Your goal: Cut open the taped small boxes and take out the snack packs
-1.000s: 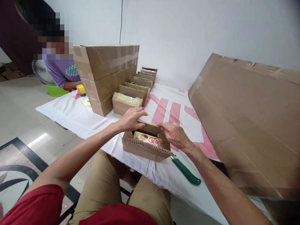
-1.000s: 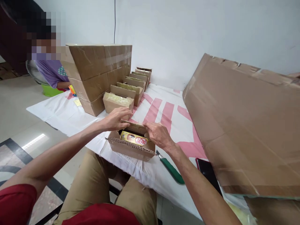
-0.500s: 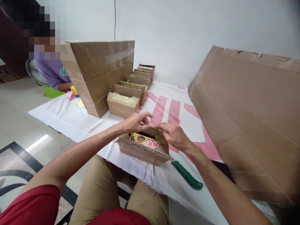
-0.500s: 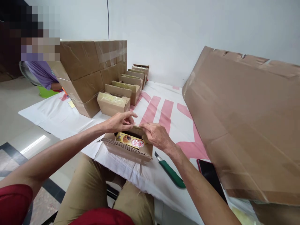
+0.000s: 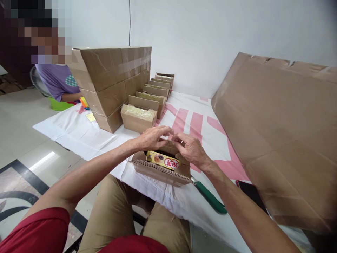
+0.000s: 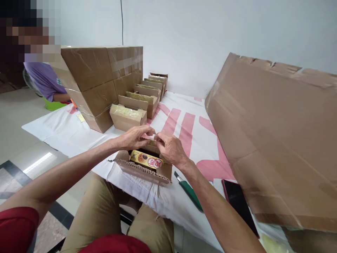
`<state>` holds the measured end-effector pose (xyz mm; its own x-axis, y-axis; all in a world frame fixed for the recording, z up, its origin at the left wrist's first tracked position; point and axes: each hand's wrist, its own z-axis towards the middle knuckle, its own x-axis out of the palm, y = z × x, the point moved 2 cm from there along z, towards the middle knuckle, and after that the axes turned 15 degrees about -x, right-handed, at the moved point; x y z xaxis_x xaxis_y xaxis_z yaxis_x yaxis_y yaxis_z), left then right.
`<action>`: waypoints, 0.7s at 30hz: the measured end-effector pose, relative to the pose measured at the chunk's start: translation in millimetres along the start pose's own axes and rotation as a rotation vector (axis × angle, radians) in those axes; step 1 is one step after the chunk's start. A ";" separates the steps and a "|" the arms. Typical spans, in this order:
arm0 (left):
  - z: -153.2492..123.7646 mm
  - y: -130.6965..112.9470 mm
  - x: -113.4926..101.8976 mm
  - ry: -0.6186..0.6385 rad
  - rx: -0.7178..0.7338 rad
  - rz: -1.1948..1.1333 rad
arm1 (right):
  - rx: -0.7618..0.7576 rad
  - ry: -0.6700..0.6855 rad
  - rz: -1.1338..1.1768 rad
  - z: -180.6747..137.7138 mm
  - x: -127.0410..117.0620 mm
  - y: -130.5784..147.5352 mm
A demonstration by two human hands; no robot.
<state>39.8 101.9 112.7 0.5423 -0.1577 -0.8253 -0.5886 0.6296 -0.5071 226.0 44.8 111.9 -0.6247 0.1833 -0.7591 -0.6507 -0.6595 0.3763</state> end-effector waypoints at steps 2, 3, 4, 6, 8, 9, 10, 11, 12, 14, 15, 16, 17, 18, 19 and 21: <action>2.2 2.1 -1.2 0.023 -0.032 -0.016 | 0.027 -0.022 0.026 0.1 1.6 -3.0; 2.9 3.8 -2.3 0.037 -0.051 -0.038 | 0.045 -0.025 0.042 0.5 1.9 -4.9; 3.1 6.1 -4.1 0.044 -0.070 -0.078 | 0.062 -0.026 0.058 1.1 1.8 -6.9; 1.8 11.9 -10.0 0.027 -0.096 -0.188 | 0.085 -0.027 0.079 2.8 0.6 -10.7; -1.1 18.9 -17.0 -0.010 -0.120 -0.255 | 0.097 -0.028 0.093 4.6 -1.0 -13.5; -2.7 21.9 -19.8 -0.021 -0.134 -0.253 | 0.105 -0.027 0.104 5.3 -1.5 -14.6; -4.1 24.2 -21.4 -0.021 -0.145 -0.230 | 0.114 -0.023 0.116 5.8 -1.8 -15.4; -5.1 25.5 -21.8 -0.016 -0.149 -0.198 | 0.123 -0.016 0.125 6.2 -1.9 -15.8; -5.5 25.6 -20.8 -0.007 -0.146 -0.162 | 0.132 -0.007 0.129 6.5 -1.8 -16.0; -4.1 22.8 -15.6 0.013 -0.126 -0.094 | 0.136 0.009 0.119 7.0 -1.5 -15.3; -2.4 20.5 -11.9 0.023 -0.121 -0.071 | 0.130 0.014 0.112 7.3 -1.4 -14.4; -0.2 18.1 -8.0 0.033 -0.122 -0.055 | 0.119 0.017 0.110 7.7 -1.3 -13.1; 2.1 15.6 -4.4 0.040 -0.127 -0.045 | 0.106 0.019 0.111 8.1 -1.1 -11.8; 4.3 13.3 -1.5 0.043 -0.132 -0.037 | 0.095 0.021 0.111 8.7 -0.9 -10.5; 6.1 11.3 0.5 0.037 -0.135 -0.030 | 0.089 0.021 0.107 9.3 -0.6 -9.6; 8.3 8.4 1.4 0.006 -0.131 -0.012 | 0.094 0.015 0.083 10.7 0.4 -9.1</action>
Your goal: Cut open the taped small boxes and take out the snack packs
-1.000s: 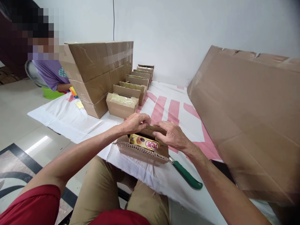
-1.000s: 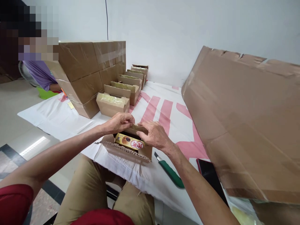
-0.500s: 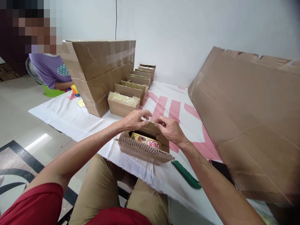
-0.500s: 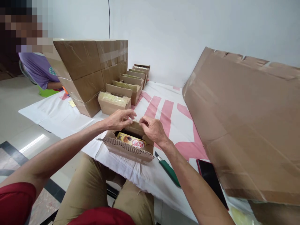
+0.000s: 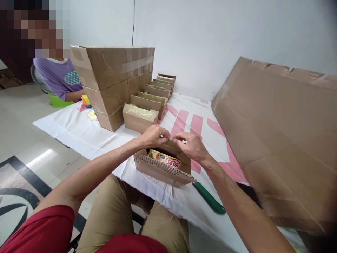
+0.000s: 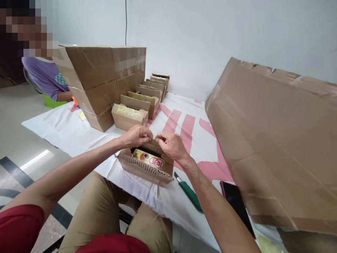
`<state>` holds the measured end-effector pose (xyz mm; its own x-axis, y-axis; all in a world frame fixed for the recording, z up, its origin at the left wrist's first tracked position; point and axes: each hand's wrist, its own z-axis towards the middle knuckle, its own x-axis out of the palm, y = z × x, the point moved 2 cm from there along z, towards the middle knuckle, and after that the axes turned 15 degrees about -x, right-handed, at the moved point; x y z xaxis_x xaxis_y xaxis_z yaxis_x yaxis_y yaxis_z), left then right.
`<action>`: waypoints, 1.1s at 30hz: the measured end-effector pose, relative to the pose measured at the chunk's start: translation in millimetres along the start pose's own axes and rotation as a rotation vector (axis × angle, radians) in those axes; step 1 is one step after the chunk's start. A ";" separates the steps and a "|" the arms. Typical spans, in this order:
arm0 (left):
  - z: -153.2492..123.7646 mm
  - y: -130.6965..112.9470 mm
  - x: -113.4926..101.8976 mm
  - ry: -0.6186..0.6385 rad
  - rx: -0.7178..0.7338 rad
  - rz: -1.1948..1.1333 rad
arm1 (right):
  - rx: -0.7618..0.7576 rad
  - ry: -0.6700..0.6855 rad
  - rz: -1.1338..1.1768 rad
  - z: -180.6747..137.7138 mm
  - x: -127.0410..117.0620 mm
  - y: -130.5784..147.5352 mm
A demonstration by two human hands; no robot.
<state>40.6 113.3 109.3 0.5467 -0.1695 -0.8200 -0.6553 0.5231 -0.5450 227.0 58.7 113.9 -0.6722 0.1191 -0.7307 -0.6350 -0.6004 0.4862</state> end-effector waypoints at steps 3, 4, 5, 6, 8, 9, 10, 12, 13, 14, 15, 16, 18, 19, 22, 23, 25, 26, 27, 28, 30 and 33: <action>-0.5 -1.2 -3.2 -0.042 -0.004 0.006 | 0.029 -0.027 -0.029 3.0 2.4 -2.3; -1.2 -1.1 -4.4 -0.044 -0.010 0.002 | 0.036 -0.030 -0.026 4.2 3.5 -3.2; -2.0 -1.1 -5.4 -0.043 -0.016 -0.002 | 0.040 -0.031 -0.018 5.5 4.6 -4.0; -2.7 -1.1 -6.0 -0.041 -0.026 -0.005 | 0.042 -0.028 -0.006 6.9 5.4 -4.4; -3.3 -1.9 -5.8 -0.040 -0.059 -0.011 | 0.041 -0.017 0.026 9.9 5.1 -3.9; -3.0 -2.8 -5.3 -0.035 -0.078 -0.016 | 0.040 -0.015 0.044 11.1 3.4 -3.0; -2.3 -4.1 -4.7 -0.025 -0.094 -0.023 | 0.040 -0.021 0.062 11.8 0.2 -1.6; -0.6 -6.9 -5.3 0.011 -0.123 -0.049 | 0.047 -0.070 0.092 9.7 -11.0 1.9; -0.4 -8.1 -7.7 0.023 -0.132 -0.080 | 0.054 -0.112 0.100 5.8 -18.5 4.0; -1.4 -8.5 -12.0 0.024 -0.138 -0.121 | 0.064 -0.158 0.101 -0.6 -26.6 6.3; -4.3 -7.8 -18.1 0.014 -0.142 -0.161 | 0.074 -0.203 0.098 -10.0 -34.5 8.6; -9.7 -5.7 -25.9 -0.012 -0.142 -0.215 | 0.088 -0.243 0.090 -22.5 -41.6 10.9; -29.3 3.8 -42.9 -0.092 -0.141 -0.338 | 0.131 -0.297 0.061 -56.8 -50.2 14.4; -43.5 10.9 -49.5 -0.134 -0.149 -0.393 | 0.165 -0.313 0.043 -77.5 -50.8 15.1; -97.5 36.2 -49.6 -0.228 -0.227 -0.476 | 0.273 -0.272 0.019 -141.6 -36.0 13.3; -116.0 44.4 -42.7 -0.272 -0.270 -0.496 | 0.288 -0.252 0.042 -159.3 -27.6 12.2; -147.4 58.4 -21.4 -0.368 -0.422 -0.616 | 0.302 -0.253 0.083 -182.5 -12.3 10.7; -158.3 62.7 -9.2 -0.396 -0.492 -0.664 | 0.305 -0.274 0.091 -186.9 -7.8 10.7; -165.3 64.8 1.8 -0.428 -0.544 -0.702 | 0.305 -0.307 0.089 -186.0 -6.3 11.5; -168.2 64.5 10.5 -0.456 -0.568 -0.721 | 0.297 -0.343 0.081 -179.9 -7.5 13.2; -164.5 58.2 18.9 -0.512 -0.554 -0.713 | 0.240 -0.374 0.073 -154.2 -15.3 19.0; -150.0 43.0 15.5 -0.506 -0.493 -0.681 | 0.088 -0.179 0.112 -96.7 -22.5 29.7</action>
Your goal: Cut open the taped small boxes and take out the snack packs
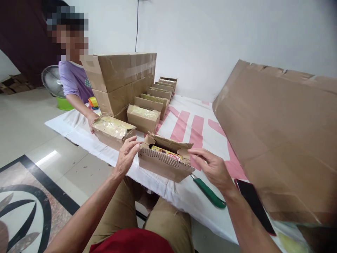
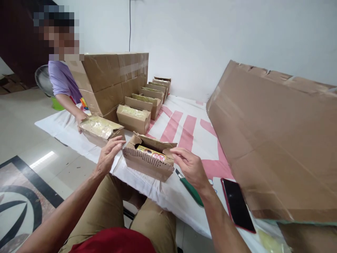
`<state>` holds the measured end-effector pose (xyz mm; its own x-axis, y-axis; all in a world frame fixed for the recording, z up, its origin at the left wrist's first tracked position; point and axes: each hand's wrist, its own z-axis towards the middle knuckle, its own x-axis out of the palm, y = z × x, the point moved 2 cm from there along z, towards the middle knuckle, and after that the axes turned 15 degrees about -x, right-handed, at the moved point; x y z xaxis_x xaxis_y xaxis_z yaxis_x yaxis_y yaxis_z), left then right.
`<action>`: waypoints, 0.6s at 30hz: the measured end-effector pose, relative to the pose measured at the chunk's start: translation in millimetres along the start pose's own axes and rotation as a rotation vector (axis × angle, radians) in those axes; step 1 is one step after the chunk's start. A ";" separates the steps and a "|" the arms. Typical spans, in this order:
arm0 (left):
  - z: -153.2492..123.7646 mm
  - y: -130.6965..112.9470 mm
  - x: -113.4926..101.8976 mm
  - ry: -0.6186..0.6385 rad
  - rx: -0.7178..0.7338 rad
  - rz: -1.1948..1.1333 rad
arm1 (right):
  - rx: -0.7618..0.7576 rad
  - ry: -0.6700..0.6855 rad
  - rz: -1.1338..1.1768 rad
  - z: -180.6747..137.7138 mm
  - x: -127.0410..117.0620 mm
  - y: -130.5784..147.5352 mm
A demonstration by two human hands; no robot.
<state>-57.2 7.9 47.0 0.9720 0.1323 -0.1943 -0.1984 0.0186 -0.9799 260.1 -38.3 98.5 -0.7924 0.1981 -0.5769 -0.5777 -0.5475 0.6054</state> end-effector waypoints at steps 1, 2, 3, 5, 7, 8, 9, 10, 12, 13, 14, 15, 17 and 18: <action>0.4 -4.9 2.6 0.035 0.004 0.004 | -0.033 0.130 0.001 17.6 5.8 3.8; -0.3 -8.1 4.3 0.080 0.009 0.006 | -0.061 0.268 -0.022 32.5 13.4 6.2; -2.3 -9.1 5.0 0.130 0.018 0.009 | -0.086 0.403 -0.076 44.0 22.3 7.3; -8.9 -4.5 4.3 0.212 0.045 0.029 | -0.131 0.606 -0.228 57.3 41.4 6.4; -15.9 5.7 2.3 0.239 0.064 0.067 | -0.162 0.707 -0.343 60.3 58.3 4.1; -18.5 10.9 1.7 0.230 0.068 0.086 | -0.170 0.728 -0.366 59.5 64.3 3.3; -20.2 15.1 1.6 0.218 0.073 0.104 | -0.174 0.730 -0.367 58.1 68.3 2.9; -20.9 17.9 2.3 0.207 0.081 0.121 | -0.173 0.715 -0.353 56.7 69.8 3.1; -20.0 19.2 4.8 0.189 0.098 0.147 | -0.156 0.645 -0.290 54.5 65.9 4.7; -19.0 18.1 5.9 0.179 0.104 0.158 | -0.134 0.590 -0.231 53.4 61.0 6.1; -18.0 16.3 6.4 0.170 0.110 0.165 | -0.105 0.519 -0.158 52.0 54.6 7.7; -17.5 14.2 6.0 0.158 0.118 0.164 | -0.070 0.435 -0.074 50.0 47.2 9.6; -19.2 10.4 2.9 0.157 0.137 0.144 | 0.007 0.240 0.113 43.7 30.8 14.2; -21.5 9.1 0.5 0.176 0.144 0.137 | 0.044 0.135 0.206 39.9 22.4 17.0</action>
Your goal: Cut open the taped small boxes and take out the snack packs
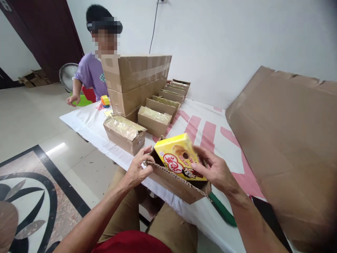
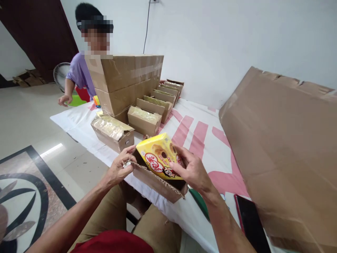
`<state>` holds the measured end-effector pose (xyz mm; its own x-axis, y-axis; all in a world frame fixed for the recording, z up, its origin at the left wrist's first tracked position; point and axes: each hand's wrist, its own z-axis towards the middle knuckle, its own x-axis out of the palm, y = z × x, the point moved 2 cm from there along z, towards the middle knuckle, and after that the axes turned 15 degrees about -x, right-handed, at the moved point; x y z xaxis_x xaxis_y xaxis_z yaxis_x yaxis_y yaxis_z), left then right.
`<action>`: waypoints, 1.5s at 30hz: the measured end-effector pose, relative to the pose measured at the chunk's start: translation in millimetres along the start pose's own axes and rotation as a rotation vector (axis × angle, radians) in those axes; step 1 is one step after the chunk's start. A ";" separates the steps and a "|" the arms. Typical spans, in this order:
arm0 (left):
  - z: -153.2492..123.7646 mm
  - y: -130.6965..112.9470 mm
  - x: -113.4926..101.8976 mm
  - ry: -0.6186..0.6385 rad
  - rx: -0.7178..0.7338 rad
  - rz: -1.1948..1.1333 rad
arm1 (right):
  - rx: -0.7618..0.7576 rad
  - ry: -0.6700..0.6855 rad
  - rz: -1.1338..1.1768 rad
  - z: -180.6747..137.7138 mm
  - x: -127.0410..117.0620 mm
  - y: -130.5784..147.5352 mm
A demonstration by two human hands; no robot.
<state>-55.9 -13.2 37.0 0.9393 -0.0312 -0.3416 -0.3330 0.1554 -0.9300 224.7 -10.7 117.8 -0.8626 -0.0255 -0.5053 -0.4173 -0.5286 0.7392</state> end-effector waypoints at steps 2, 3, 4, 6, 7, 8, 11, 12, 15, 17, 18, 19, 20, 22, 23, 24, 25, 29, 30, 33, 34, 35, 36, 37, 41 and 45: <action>-7.0 -1.9 -4.4 0.063 0.013 0.004 | 0.040 -0.186 0.165 -9.5 -12.7 9.5; -10.7 -2.6 -6.2 0.097 0.015 0.022 | 0.050 -0.256 0.225 -12.9 -18.2 15.1; -13.9 -3.3 -7.5 0.123 0.017 0.047 | 0.053 -0.316 0.267 -15.1 -23.3 21.1; -18.4 -4.8 -8.0 0.128 0.026 0.094 | 0.033 -0.404 0.305 -15.3 -32.0 33.9; -19.6 -5.7 -6.9 0.112 0.034 0.112 | 0.006 -0.442 0.302 -13.9 -35.9 40.2; -20.5 -6.5 -4.7 0.092 0.044 0.126 | -0.025 -0.475 0.290 -12.1 -39.5 46.0; -25.2 -8.1 5.4 0.049 0.091 0.141 | -0.092 -0.555 0.213 -7.6 -48.7 59.0; -28.2 -8.3 8.2 0.043 0.110 0.139 | -0.108 -0.571 0.185 -7.2 -51.7 61.9; -39.1 -10.4 6.8 0.016 0.142 0.103 | -0.145 -0.552 0.112 -9.5 -62.4 69.1; -43.0 -18.3 -4.4 -0.009 0.146 0.058 | -0.171 -0.488 0.056 -11.7 -71.1 74.8; -42.2 -25.9 -12.2 -0.023 0.149 0.035 | -0.181 -0.441 0.020 -12.0 -75.3 78.5; -39.1 -36.3 -20.5 -0.037 0.154 0.014 | -0.190 -0.381 -0.020 -11.3 -78.6 83.0; -33.8 -49.1 -28.4 -0.041 0.162 -0.006 | -0.200 -0.310 -0.060 -9.4 -80.9 88.3; -17.4 -80.2 -39.6 -0.017 0.179 -0.042 | -0.214 -0.141 -0.123 -2.2 -80.7 101.0; -7.8 -96.5 -41.8 0.043 0.180 -0.075 | -0.222 -0.057 -0.142 2.7 -78.7 108.1; 1.5 -112.2 -41.5 0.142 0.180 -0.122 | -0.228 0.019 -0.154 7.8 -76.0 115.4; 9.8 -126.2 -39.5 0.256 0.176 -0.165 | -0.231 0.082 -0.164 12.7 -73.3 122.5; 27.4 -153.8 -29.7 0.526 0.147 -0.286 | -0.264 0.103 -0.250 20.9 -76.3 138.5; 28.9 -153.9 -29.4 0.522 0.153 -0.316 | -0.272 0.047 -0.278 18.9 -81.0 137.1; 32.6 -148.7 -32.1 0.468 0.155 -0.418 | -0.240 -0.109 -0.236 6.3 -93.9 119.3; 35.0 -148.3 -33.0 0.459 0.148 -0.443 | -0.215 -0.124 -0.185 2.3 -95.4 111.4; 38.4 -150.0 -33.4 0.457 0.145 -0.454 | -0.194 -0.137 -0.134 -0.4 -95.3 104.5; 43.1 -154.4 -33.5 0.455 0.153 -0.453 | -0.182 -0.157 -0.091 -1.5 -94.4 99.5; 49.3 -161.7 -33.4 0.449 0.176 -0.443 | -0.180 -0.195 -0.059 -0.6 -93.3 97.2; 85.0 -212.1 -31.2 0.392 0.324 -0.383 | -0.310 -0.419 0.053 19.9 -100.4 113.1; 118.5 -265.8 -30.4 0.326 0.382 -0.357 | -0.502 -0.513 0.041 47.3 -127.1 137.3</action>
<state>13.8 63.4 310.6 0.8938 -0.4377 -0.0977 0.1075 0.4206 -0.9009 263.5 -39.9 304.5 -0.9520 0.2829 -0.1171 -0.3059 -0.8655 0.3966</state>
